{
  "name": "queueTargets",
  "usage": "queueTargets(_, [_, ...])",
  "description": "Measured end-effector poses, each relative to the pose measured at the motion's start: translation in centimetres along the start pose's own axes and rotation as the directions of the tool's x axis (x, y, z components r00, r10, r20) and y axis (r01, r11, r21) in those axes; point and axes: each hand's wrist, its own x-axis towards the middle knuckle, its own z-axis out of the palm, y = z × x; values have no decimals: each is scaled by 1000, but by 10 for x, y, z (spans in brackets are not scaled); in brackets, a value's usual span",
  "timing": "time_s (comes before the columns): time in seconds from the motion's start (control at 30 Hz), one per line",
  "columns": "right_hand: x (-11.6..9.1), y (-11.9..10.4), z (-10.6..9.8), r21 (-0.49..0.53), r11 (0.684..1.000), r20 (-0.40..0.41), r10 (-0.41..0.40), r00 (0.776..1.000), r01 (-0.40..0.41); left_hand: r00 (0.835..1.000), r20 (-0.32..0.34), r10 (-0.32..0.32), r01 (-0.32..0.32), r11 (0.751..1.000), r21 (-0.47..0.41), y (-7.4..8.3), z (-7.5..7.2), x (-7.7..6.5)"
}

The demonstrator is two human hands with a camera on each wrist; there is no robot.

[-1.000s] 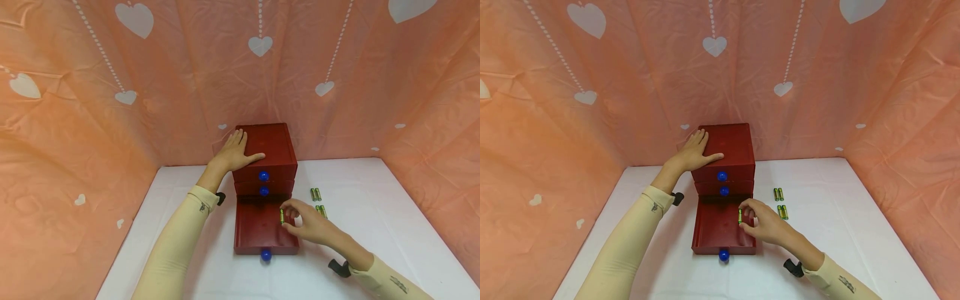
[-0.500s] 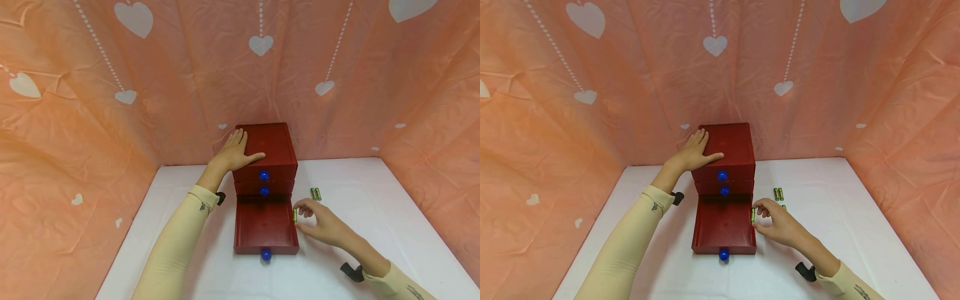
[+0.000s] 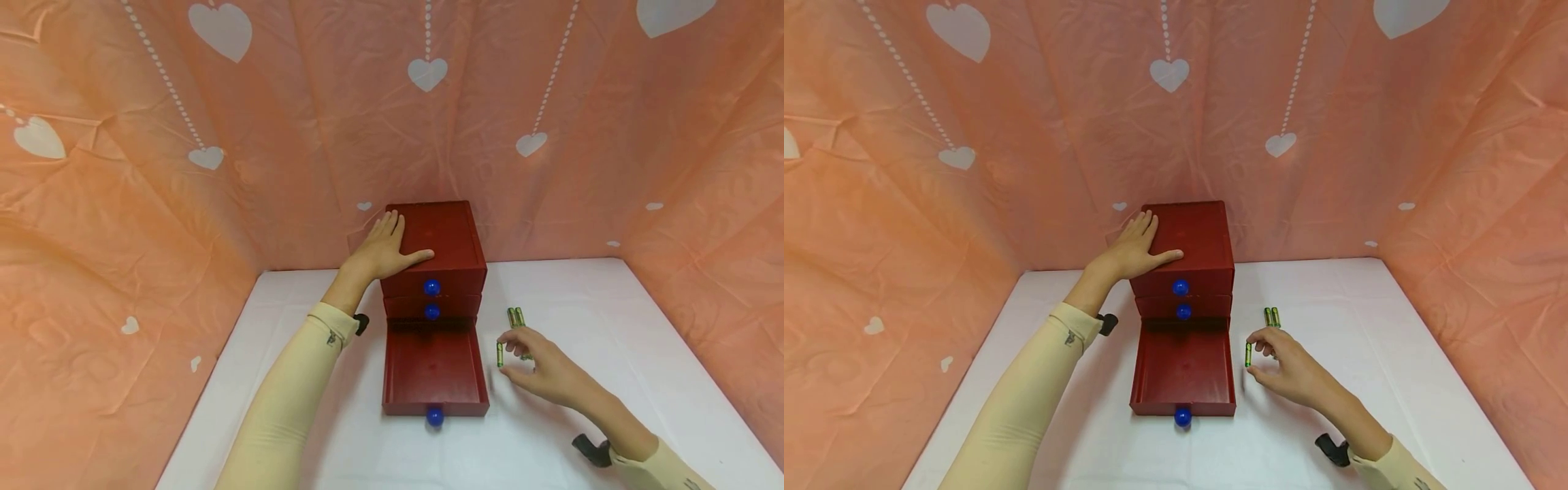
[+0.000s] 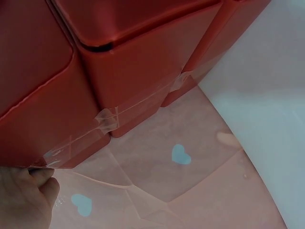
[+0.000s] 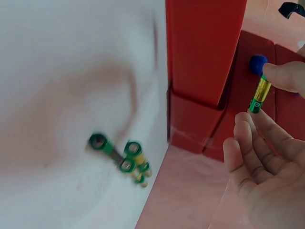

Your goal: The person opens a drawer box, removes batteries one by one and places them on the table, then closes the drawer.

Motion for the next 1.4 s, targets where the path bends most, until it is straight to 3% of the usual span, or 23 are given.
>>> queueTargets(0.23, [-9, 13, -5, -53, 998, -27, -48, 998, 46, 1000, -1, 3, -3, 1000, -1, 0, 0, -1])
queueTargets(0.5, [-20, 26, -10, -67, 998, 3, 2, 1000, -2, 1000, -4, 2, -2, 1000, 0, 0, 0, -1])
queueTargets(0.73, [-27, 39, -12, -89, 996, 10, -24, 1000, 25, 1000, 1, 1, -1, 1000, 9, -1, 1, 1])
queueTargets(1.03, [-32, 42, -14, -93, 988, 111, 133, 985, -123, 1000, 5, 0, 0, 1000, 8, 0, 1, 1])
queueTargets(1.4, [-36, 50, -11, -92, 990, 139, 117, 983, -105, 1000, 6, -2, 2, 1000, 7, 1, 0, 0])
